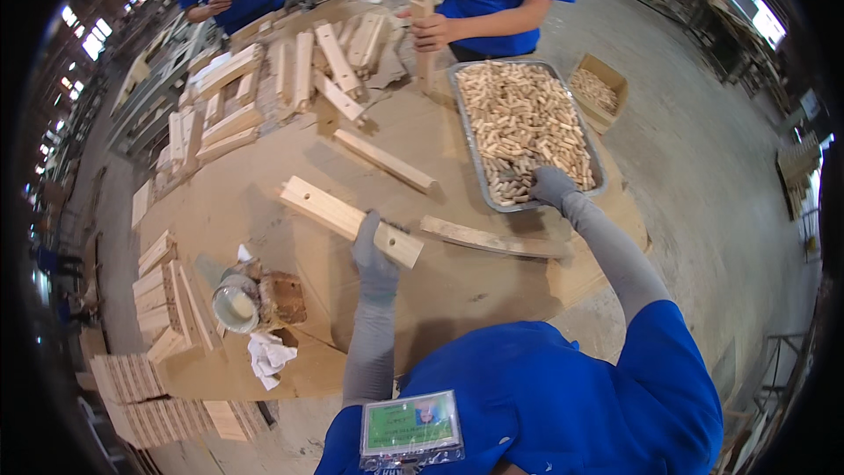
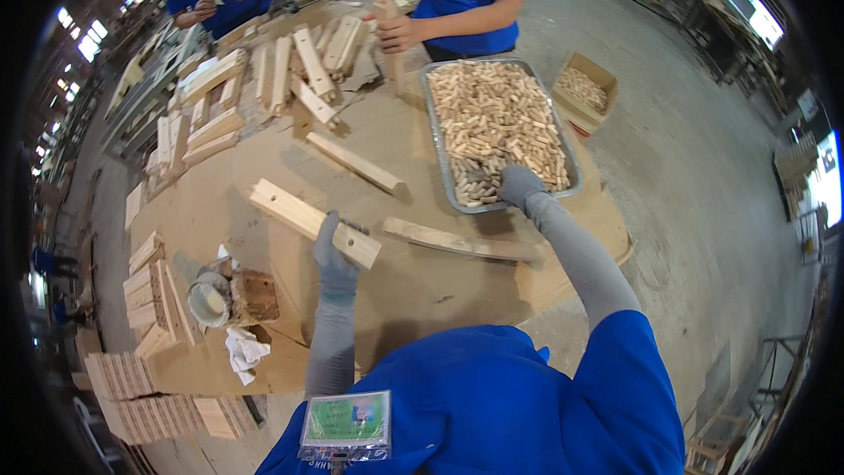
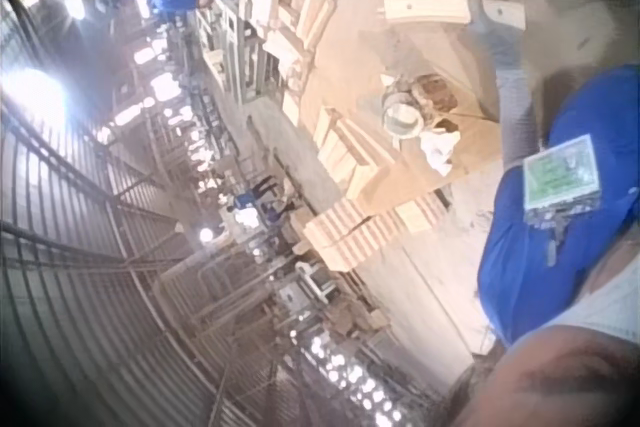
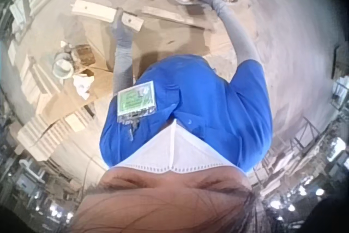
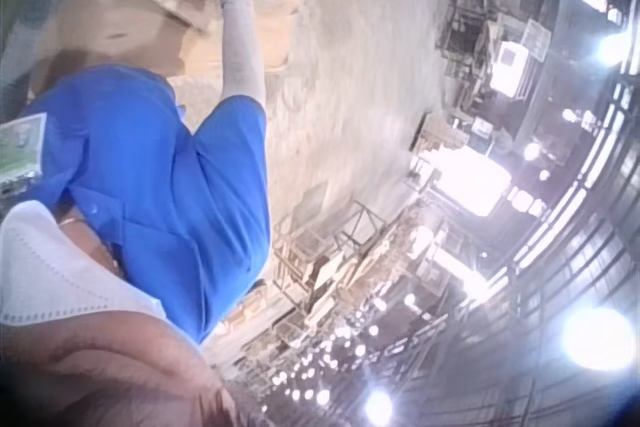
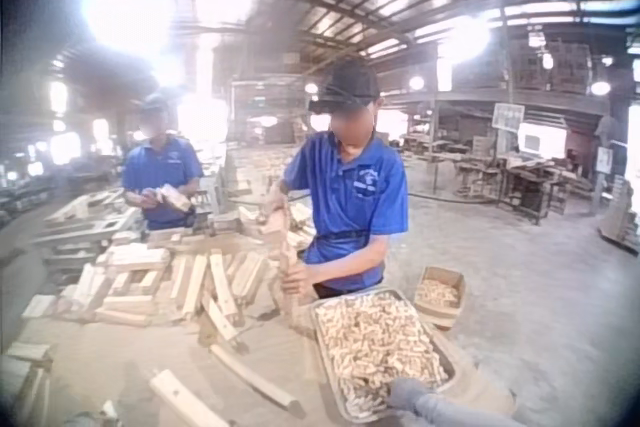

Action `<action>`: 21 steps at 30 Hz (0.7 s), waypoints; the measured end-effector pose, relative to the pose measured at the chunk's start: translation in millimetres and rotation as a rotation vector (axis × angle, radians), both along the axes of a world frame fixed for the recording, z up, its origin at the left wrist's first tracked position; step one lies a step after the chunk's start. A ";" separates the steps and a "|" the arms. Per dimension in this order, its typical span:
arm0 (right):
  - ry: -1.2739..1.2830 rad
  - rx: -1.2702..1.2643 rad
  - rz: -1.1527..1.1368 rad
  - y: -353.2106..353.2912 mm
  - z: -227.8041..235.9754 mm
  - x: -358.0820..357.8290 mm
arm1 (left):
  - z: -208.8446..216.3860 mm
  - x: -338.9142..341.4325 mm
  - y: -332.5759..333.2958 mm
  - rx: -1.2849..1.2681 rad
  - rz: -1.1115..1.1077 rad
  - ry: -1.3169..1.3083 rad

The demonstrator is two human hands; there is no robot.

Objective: The person inserts cylindrical wooden dowels into pre-drilled holes on small wooden planks using a wooden mallet to tap them in. They repeatedly pick up planks, insert dowels, and tap them into place while working at a table with other workers nearby.

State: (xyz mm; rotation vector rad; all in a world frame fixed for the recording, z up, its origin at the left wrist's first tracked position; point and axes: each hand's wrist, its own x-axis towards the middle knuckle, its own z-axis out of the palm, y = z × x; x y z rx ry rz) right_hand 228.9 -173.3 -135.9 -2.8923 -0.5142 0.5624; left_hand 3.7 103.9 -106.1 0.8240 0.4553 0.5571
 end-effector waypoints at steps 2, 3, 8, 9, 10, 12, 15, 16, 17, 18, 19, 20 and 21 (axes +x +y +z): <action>-0.060 0.136 -0.017 16.5 27.5 -17.4 | 24.6 7.1 4.5 -0.165 0.023 -0.075; -0.107 0.210 -0.031 27.4 50.3 -35.2 | 36.4 9.2 7.9 -0.272 0.014 -0.074; 0.009 1.036 0.198 69.7 124.7 -141.7 | 56.4 5.8 5.3 -0.574 0.011 -0.119; 0.080 1.174 0.224 79.7 133.6 -167.4 | 53.1 2.7 3.2 -0.576 0.002 -0.113; 0.130 1.299 0.211 87.3 138.9 -190.3 | 51.1 1.6 -0.4 -0.586 -0.015 -0.109; 0.177 1.347 0.181 95.2 135.5 -211.7 | 61.0 -0.5 -9.8 -0.553 -0.007 -0.103; 0.068 1.232 0.226 99.2 133.4 -219.0 | 63.5 -6.3 -17.1 -0.456 -0.008 -0.123; -0.023 1.186 0.268 99.9 131.2 -218.5 | 63.9 -9.0 -19.3 -0.419 -0.012 -0.134; -0.114 1.137 0.309 101.1 128.5 -218.6 | 65.9 -13.4 -23.0 -0.237 0.025 -0.109; -0.160 1.125 0.307 100.8 124.5 -220.6 | 75.8 -16.3 -31.1 -0.061 0.051 -0.084; -0.206 1.112 0.305 101.2 119.6 -224.9 | 79.9 -18.7 -37.2 0.115 0.076 -0.061; -0.253 1.098 0.303 101.2 112.8 -229.3 | 73.3 -21.9 -38.9 0.130 0.074 -0.101; -0.219 1.099 0.277 101.3 104.0 -234.2 | 66.4 -27.0 -38.3 0.150 0.070 -0.140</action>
